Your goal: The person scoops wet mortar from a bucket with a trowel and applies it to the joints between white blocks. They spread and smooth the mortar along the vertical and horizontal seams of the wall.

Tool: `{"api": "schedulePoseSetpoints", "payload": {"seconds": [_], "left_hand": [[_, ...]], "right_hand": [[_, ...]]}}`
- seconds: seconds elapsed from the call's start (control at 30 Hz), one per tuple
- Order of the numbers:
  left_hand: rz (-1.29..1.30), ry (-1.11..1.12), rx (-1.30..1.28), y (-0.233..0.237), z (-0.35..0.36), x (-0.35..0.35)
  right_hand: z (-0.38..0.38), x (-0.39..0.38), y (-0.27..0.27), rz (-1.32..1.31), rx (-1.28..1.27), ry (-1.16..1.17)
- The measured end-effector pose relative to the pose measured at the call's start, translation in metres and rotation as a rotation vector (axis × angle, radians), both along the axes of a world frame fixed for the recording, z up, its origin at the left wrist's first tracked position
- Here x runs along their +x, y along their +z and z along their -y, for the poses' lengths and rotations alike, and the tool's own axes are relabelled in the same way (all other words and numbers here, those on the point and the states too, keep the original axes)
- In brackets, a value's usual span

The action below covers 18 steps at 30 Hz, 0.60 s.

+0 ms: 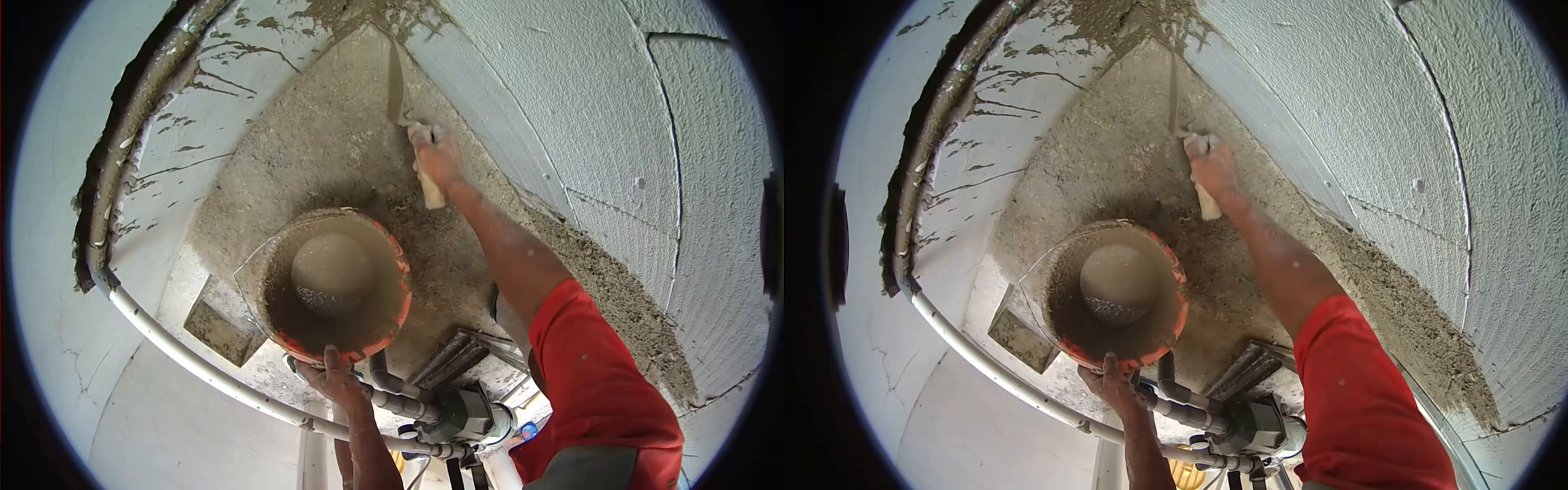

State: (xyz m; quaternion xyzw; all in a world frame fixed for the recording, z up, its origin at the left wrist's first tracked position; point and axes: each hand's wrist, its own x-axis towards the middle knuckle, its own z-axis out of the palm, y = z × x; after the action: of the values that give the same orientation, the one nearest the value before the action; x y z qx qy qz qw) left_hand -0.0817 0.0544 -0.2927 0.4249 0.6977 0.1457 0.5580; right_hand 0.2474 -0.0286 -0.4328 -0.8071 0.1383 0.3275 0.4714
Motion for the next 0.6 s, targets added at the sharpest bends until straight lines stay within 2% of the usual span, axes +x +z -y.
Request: {"api": "schedulePoseSetpoints", "payload": {"seconds": [0.2, 0.3, 0.4, 0.5, 0.6], "left_hand": [[-0.005, -0.004, 0.011, -0.004, 0.003, -0.006], [-0.011, -0.001, -0.005, -0.002, 0.004, -0.005], [-0.03, 0.021, -0.004, -0.004, 0.003, -0.004], [-0.013, 0.025, 0.01, 0.001, 0.004, 0.002], [-0.004, 0.014, 0.01, 0.002, 0.003, 0.006]], "right_hand": [[0.001, -0.064, 0.003, 0.319, -0.302, 0.326], [0.031, -0.066, -0.013, 0.294, -0.205, 0.598], [0.051, -0.05, -0.008, 0.146, -0.149, 0.62], [0.055, -0.043, -0.001, 0.222, -0.351, 0.746], [0.054, -0.046, -0.003, 0.182, -0.344, 0.727]]}}
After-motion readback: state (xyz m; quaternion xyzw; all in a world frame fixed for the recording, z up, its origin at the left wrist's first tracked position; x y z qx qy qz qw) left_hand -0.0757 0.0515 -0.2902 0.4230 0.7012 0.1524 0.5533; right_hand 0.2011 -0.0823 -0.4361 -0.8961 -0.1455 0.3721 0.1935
